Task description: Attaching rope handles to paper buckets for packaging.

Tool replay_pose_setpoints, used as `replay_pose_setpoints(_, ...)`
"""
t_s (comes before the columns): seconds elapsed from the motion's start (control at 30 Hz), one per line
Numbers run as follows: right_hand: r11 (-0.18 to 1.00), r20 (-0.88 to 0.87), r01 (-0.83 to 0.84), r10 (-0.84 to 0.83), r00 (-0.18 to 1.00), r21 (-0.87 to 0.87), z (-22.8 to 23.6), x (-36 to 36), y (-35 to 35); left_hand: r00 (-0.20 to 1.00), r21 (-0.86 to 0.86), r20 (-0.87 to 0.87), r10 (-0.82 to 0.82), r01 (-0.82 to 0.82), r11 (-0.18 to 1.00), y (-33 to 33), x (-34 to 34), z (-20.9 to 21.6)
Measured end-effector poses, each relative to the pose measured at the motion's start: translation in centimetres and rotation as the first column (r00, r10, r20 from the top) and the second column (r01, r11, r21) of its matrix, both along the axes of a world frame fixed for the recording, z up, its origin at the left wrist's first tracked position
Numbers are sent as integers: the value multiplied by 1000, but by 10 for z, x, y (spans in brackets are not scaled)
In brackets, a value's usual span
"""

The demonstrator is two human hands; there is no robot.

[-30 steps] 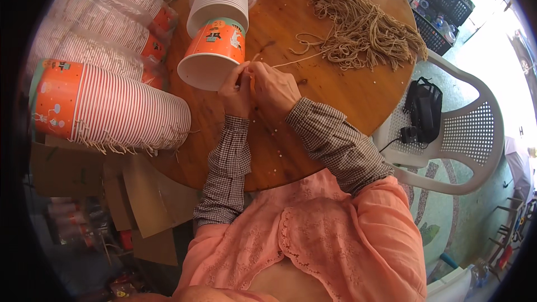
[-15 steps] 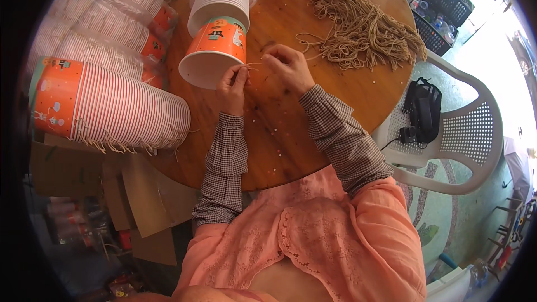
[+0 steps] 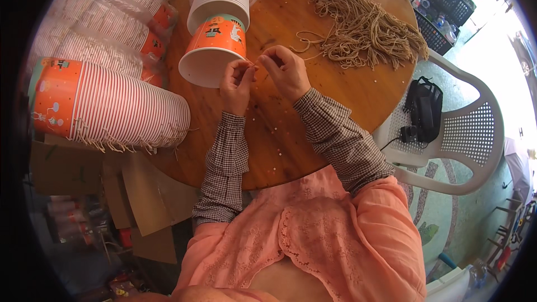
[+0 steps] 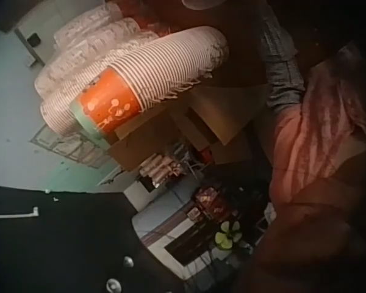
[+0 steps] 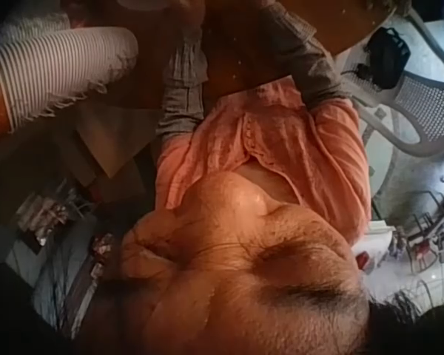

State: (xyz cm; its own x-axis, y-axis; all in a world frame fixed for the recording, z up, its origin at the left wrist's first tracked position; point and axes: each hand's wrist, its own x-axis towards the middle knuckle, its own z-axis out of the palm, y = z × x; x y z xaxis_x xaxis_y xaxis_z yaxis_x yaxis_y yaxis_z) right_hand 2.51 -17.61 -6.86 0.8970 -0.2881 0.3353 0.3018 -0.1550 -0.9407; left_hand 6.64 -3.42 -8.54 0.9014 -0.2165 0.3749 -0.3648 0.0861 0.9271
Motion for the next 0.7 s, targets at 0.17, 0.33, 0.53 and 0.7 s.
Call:
replay_pose_setpoints(0.17, 984, 179, 158, -141, 974, -84, 2, -1, -3, 998, 81, -11, 63, -62, 995, 2, -1, 0)
replay_pose_setpoints(0.33, 912, 337, 270, -160, 928, -309, 5, 0, -10, 996, 53, -87, -1, 6, 999, 9, 5, -3)
replay_pose_setpoints(0.53, 816, 377, 196, 29, 926, -543, 5, -3, 2, 922, -329, -327, -206, 93, 940, 11, 3, 4)
replay_pose_setpoints(0.7, 924, 312, 105, 17, 950, -369, 1, -2, 4, 956, -91, -186, -226, 212, 973, 8, 2, -1)
